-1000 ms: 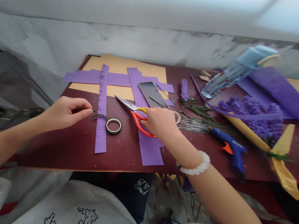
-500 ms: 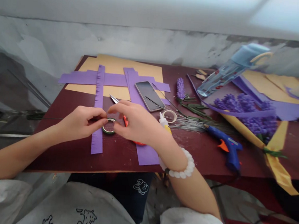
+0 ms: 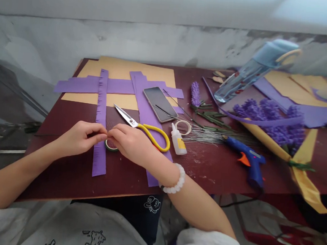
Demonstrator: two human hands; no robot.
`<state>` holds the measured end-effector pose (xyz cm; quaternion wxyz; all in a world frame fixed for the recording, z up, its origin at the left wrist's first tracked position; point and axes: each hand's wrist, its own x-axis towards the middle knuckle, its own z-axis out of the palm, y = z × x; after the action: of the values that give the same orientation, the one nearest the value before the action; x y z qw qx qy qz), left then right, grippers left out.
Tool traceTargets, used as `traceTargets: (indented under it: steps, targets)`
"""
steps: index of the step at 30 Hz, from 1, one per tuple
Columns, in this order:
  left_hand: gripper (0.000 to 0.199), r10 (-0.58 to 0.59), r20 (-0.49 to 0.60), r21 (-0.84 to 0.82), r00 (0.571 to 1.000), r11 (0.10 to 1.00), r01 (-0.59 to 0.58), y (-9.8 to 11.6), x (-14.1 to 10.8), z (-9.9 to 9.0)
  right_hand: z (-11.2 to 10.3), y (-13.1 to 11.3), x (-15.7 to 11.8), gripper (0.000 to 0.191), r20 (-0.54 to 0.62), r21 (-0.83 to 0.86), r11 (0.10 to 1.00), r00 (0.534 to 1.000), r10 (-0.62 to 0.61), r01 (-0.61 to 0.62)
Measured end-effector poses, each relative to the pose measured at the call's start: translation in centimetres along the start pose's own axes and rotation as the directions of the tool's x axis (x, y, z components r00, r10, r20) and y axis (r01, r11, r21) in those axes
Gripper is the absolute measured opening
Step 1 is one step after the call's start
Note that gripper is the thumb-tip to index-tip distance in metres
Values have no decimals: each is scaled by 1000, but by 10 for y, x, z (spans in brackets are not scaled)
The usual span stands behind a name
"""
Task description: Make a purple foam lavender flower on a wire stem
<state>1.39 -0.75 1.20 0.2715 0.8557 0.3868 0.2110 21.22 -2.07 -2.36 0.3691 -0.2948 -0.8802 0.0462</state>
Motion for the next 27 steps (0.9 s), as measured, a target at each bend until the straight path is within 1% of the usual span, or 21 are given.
traceTargets:
  steps: [3,5,6,7,8,9,10,11,12,13,14,16,18,22,25,27]
  targets:
    - [12,10,-10,45,1000,999,-10,-2,-2,2,2,-1,1,18,-26,45,997,998,61,-59]
    - [11,75,-57,141,996,988,-66,-4,-5,6,3,-2,1,14,-44,123,982,988,149,-143]
    - [12,132,-90,218,987,970,-110,-5,-6,8,3,-2,1,12,-46,167,967,978,201,-191]
    - [11,218,-139,311,966,936,-167,-6,-7,10,4,-2,2,11,-42,210,947,966,256,-242]
    - [12,317,-171,418,933,881,-222,-7,-8,12,4,-3,2,10,-35,250,924,951,307,-289]
    - [14,418,-184,529,889,805,-270,-7,-8,13,4,-4,2,10,-27,290,899,936,352,-329]
    - [17,507,-165,628,846,715,-306,-6,-8,14,4,-4,2,11,-22,327,873,921,390,-362]
    - [18,575,-150,707,804,631,-319,-5,-8,14,4,-5,2,12,-16,362,847,906,423,-389]
    - [18,623,-128,765,772,557,-322,-4,-7,13,4,-6,3,13,-11,393,823,894,449,-409]
    - [17,653,-113,803,748,503,-318,-3,-7,12,4,-7,3,13,-6,417,805,884,468,-423]
    - [16,671,-106,826,734,470,-311,-2,-6,11,5,-7,3,14,-4,430,794,879,477,-430]
    - [16,679,-92,841,728,445,-309,-1,-6,10,5,-8,2,14,-16,425,802,882,470,-420]
    - [17,661,-92,835,745,458,-303,-1,-7,10,5,-7,2,12,-48,384,843,904,426,-377]
    - [16,589,-101,804,802,523,-283,-5,-8,14,6,-5,0,10,-112,254,934,951,287,-252]
    - [18,565,-98,808,819,526,-266,-6,-8,17,5,-1,-2,14,-127,140,980,979,163,-145]
    - [20,559,-92,819,824,513,-257,-7,-8,19,5,0,-3,20,-102,35,996,991,89,-86]
